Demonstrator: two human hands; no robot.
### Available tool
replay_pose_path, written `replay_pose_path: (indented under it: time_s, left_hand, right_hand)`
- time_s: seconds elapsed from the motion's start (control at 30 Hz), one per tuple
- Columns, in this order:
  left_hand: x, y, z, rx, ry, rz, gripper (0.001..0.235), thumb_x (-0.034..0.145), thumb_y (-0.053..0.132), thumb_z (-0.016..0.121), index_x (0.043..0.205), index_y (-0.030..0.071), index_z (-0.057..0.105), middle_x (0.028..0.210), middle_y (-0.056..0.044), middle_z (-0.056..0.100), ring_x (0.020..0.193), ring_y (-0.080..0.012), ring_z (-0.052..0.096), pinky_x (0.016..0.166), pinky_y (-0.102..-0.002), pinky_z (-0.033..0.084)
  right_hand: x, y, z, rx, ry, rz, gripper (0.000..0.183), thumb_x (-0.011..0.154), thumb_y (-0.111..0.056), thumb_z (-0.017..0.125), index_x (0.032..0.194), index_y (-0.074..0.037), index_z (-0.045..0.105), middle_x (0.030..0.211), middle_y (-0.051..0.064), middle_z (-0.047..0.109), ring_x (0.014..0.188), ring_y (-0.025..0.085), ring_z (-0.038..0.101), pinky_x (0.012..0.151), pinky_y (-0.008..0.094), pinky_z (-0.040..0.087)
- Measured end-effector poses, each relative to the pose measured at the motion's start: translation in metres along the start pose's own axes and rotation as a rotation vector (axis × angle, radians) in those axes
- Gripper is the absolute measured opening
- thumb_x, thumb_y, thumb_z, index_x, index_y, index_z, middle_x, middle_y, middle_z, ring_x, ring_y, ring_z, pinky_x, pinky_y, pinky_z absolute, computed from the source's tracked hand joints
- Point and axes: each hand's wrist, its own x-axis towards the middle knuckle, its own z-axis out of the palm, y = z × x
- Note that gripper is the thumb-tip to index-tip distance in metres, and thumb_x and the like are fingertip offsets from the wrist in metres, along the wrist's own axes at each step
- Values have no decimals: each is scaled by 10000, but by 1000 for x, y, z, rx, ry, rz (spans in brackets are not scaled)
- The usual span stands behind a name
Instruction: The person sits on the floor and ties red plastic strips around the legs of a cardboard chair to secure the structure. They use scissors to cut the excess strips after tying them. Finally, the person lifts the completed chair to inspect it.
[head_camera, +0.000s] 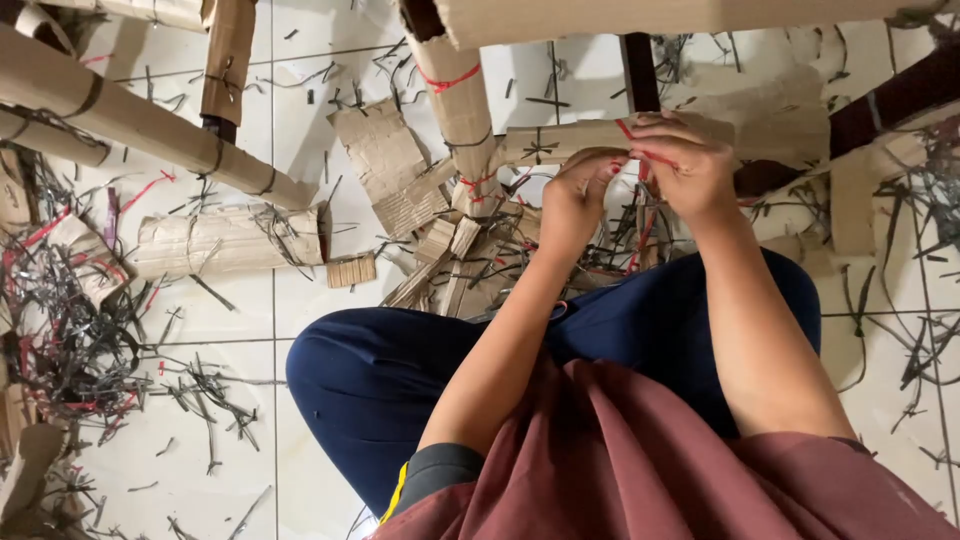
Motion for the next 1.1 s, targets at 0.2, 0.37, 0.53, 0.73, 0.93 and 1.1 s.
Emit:
replay_pose_path:
  time_s: [0.2,0.37,0.53,0.73,0.93,1.1]
  left_hand:
    - [-7,-17,7,-33,2,-76,295,885,140,833,1171,168,768,1173,-21,751,1135,-258,715,987,-380,561]
    - [5,2,11,130,86,-83,156,984,115,713,1114,187,757,1087,-34,764,1048,-278,737,909,-384,589]
    - [20,17,15,315,82,-80,253,954,152,693,1158,197,550,962,-8,782,885,-285,763,810,-432,616]
    - [37,-6,-3,230,-191,37,490,982,-20,582,1360,105,294,957,-72,783,757,-262,787,615,-350,625]
    - [40,-17,-7,349,-302,72,775,1049,208,636,1600,124,98,983,15,814,664,-170,775,558,-286,639]
    - [30,-19,-6,275,-282,161,892,967,72,710,1618,120,102,986,7,729,900,-174,765,869,-377,646]
  right_hand:
    - [2,-2,-2,41,19,30,57,1006,42,765,967,6,785,1025,141,783,1005,391,750,982,469,558]
    - [6,-10,-9,36,-33,2,106,993,102,723,943,26,777,1064,177,773,986,396,738,948,476,566]
    - [27,-33,-14,-198,-83,-121,102,916,92,778,917,-9,766,1187,128,779,987,351,740,895,455,594]
    - [42,-34,-19,-195,-231,-214,167,951,183,725,983,37,799,1317,200,725,1128,387,756,1009,480,638]
    - [37,-21,-15,68,-193,-1,157,964,280,668,1007,148,740,989,268,725,884,335,730,838,365,647]
    - [28,-16,-8,136,-77,174,210,1028,147,765,1125,155,579,973,275,716,902,357,764,841,386,662]
